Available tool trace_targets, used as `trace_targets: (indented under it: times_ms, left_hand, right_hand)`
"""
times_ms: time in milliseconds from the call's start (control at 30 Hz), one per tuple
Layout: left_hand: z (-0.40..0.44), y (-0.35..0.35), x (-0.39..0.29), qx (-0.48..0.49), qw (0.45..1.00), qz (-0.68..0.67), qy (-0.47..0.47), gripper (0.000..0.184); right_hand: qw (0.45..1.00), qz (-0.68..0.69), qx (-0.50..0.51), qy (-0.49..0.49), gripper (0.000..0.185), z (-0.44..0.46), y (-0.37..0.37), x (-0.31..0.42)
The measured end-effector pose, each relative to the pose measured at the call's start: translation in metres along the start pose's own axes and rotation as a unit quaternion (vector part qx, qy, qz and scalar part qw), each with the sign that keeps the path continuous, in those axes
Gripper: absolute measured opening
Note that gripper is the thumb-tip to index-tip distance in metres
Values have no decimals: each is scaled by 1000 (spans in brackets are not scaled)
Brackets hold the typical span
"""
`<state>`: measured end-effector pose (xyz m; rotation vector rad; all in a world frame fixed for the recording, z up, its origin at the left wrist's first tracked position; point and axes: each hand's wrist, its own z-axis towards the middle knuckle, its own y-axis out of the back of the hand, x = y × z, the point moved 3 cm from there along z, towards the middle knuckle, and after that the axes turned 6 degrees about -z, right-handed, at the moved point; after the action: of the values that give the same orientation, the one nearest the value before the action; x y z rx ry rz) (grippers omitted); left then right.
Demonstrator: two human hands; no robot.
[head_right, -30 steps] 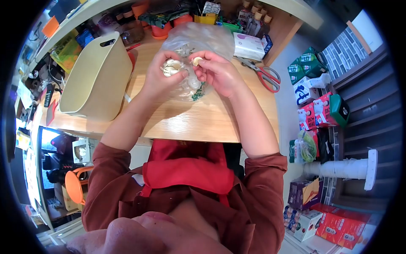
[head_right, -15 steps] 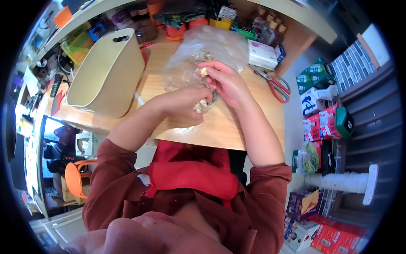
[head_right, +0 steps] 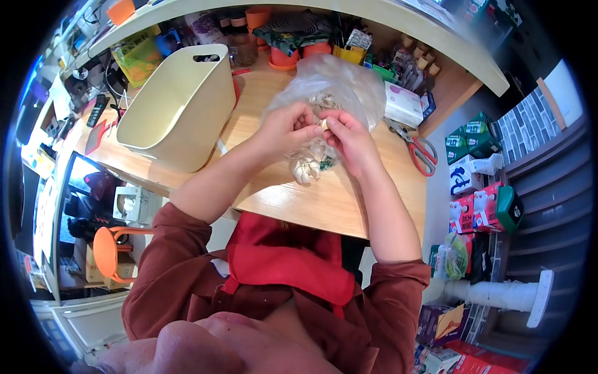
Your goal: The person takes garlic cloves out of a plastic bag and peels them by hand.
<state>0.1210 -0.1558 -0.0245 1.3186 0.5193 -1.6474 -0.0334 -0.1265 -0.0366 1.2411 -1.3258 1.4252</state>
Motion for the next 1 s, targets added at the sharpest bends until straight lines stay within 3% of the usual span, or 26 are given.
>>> trace_targets:
  times_ms: [200,500,800,900,1000]
  left_hand:
    - [6,0,14,-30,999,-18,-41,13]
    - [6,5,11,-71,996,49,-11,10]
    - [7,3,20,-135,986,61,-79,12]
    - [8,3,23,-93,995,30,-17,14]
    - [3,1,10,-42,983,-125,128,12]
  right_hand:
    - [999,-43,2,2,21,-3,-5,-1]
    - [995,-98,2,23,24,-6,-9,2]
    - [991,-116,-15,72,27,-9,-13,10]
    - [989,-109,-23,100,28,-10,-14,13]
    - [985,-105,-42,131,28,-13,-17,15]
